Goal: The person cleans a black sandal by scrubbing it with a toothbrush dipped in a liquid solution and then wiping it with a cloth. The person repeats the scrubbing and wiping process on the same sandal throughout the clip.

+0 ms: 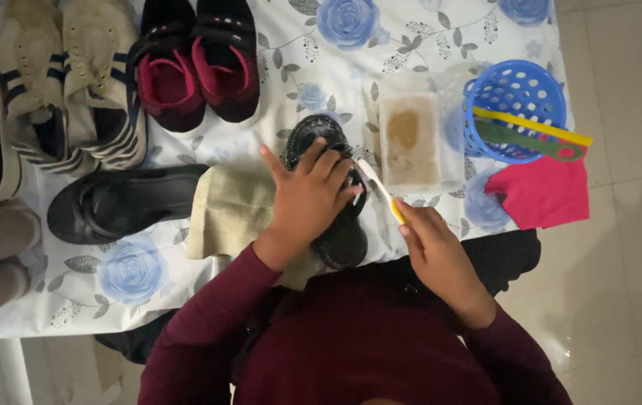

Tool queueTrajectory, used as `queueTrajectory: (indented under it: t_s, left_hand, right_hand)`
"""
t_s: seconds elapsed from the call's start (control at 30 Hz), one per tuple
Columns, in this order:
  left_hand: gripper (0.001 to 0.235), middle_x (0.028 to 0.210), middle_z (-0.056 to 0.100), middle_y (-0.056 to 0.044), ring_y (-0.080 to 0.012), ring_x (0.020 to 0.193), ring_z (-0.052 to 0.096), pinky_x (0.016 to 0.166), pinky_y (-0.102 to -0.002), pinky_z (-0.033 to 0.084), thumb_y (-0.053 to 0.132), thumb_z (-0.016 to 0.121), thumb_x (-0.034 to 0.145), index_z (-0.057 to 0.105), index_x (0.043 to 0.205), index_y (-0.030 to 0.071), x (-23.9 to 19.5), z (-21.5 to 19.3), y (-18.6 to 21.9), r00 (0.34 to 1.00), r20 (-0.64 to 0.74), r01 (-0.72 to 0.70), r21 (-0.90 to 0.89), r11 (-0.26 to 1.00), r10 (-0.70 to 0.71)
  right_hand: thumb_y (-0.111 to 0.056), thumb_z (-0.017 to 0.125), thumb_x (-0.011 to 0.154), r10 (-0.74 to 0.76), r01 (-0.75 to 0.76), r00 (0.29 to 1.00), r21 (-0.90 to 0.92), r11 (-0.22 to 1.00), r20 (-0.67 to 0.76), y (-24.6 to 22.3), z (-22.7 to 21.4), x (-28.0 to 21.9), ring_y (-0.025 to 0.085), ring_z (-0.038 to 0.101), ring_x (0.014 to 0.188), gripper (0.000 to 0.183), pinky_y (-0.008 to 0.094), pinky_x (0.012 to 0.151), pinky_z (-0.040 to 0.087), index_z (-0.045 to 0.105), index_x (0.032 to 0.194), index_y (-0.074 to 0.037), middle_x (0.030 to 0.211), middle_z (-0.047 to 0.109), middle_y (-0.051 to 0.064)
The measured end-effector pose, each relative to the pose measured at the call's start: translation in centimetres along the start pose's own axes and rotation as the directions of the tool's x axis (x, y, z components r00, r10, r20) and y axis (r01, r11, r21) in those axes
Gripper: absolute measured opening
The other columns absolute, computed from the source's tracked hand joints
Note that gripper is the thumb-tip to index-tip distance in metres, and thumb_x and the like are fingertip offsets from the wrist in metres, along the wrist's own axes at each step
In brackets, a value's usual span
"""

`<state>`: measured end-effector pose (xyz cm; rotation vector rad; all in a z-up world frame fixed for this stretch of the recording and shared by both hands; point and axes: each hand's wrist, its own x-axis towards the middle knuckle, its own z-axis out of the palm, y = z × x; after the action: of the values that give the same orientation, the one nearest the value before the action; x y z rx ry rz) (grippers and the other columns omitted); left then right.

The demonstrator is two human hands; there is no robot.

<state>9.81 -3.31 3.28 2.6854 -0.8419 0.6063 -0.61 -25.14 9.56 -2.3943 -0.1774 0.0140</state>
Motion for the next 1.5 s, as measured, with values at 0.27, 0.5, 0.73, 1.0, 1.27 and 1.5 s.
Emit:
queueTrajectory:
  t_s: [0.27,0.5,0.73,1.0,1.27,1.5]
  left_hand:
    - [0.022,0.138,0.061,-0.001,-0.0258,0.148,0.041,0.109,-0.085,0.004,0.034,0.062,0.099,0.069,0.103,0.014,1.2,-0.7,-0.9,0.99,0.012,-0.137,-0.079,0.987,0.139]
    - [0.026,0.118,0.073,-0.007,-0.0304,0.138,0.055,0.11,-0.085,-0.001,0.03,0.051,0.096,0.07,0.093,0.013,2.5,-0.8,-2.5,0.958,0.057,-0.257,-0.259,0.931,0.281]
    - [0.016,0.128,0.072,-0.006,-0.0308,0.142,0.052,0.109,-0.083,-0.005,0.027,0.06,0.088,0.067,0.088,0.013,1.7,-2.5,-5.3,0.943,0.088,-0.265,-0.378,0.887,0.32]
    - [0.007,0.153,0.058,0.002,-0.0208,0.153,0.036,0.113,-0.073,-0.013,0.02,0.066,0.092,0.061,0.089,0.016,0.7,-3.2,-6.7,0.937,0.215,-0.158,-0.447,0.881,0.277]
    - [0.005,0.157,0.052,-0.002,-0.0221,0.153,0.034,0.113,-0.076,-0.011,0.016,0.063,0.097,0.059,0.099,0.015,0.3,-2.7,-6.0,0.937,0.23,-0.146,-0.429,0.891,0.264]
    - [0.073,0.158,0.051,0.002,-0.0299,0.154,0.03,0.108,-0.084,-0.003,0.01,0.067,0.083,0.05,0.153,0.025,1.4,-3.2,-4.3,0.942,0.188,-0.239,-0.212,0.948,0.28]
  right_hand:
    - [-0.019,0.054,0.105,0.095,-0.097,0.995,0.088,0.991,0.017,1.3,1.3,0.0,0.042,0.07,0.102,0.044,0.046,0.077,0.06,0.055,0.149,-0.01,0.114,0.065,0.022]
    - [-0.021,0.054,0.105,0.1,-0.099,0.995,0.158,0.982,-0.004,2.2,1.7,-0.1,0.045,0.069,0.101,0.043,0.046,0.074,0.061,0.057,0.146,-0.007,0.113,0.065,0.024]
    - [-0.02,0.059,0.102,-0.003,0.014,0.998,0.178,0.984,-0.065,4.3,4.1,-1.5,0.03,0.072,0.093,0.043,0.037,0.068,0.061,0.061,0.144,-0.012,0.111,0.068,0.015]
    - [-0.012,0.069,0.095,-0.179,0.185,0.982,0.132,0.974,-0.059,6.3,5.6,-3.7,0.03,0.074,0.082,0.02,0.036,0.064,0.061,0.075,0.114,-0.012,0.095,0.072,0.01]
    - [-0.01,0.069,0.095,-0.222,0.232,0.973,0.22,0.948,-0.071,4.3,6.4,-2.4,0.029,0.074,0.083,0.023,0.036,0.064,0.062,0.075,0.117,-0.01,0.097,0.071,0.01]
    - [-0.011,0.069,0.095,-0.208,0.223,0.974,0.236,0.946,-0.088,6.9,7.1,-4.4,0.027,0.073,0.077,0.017,0.036,0.061,0.06,0.076,0.11,-0.012,0.09,0.07,0.007]
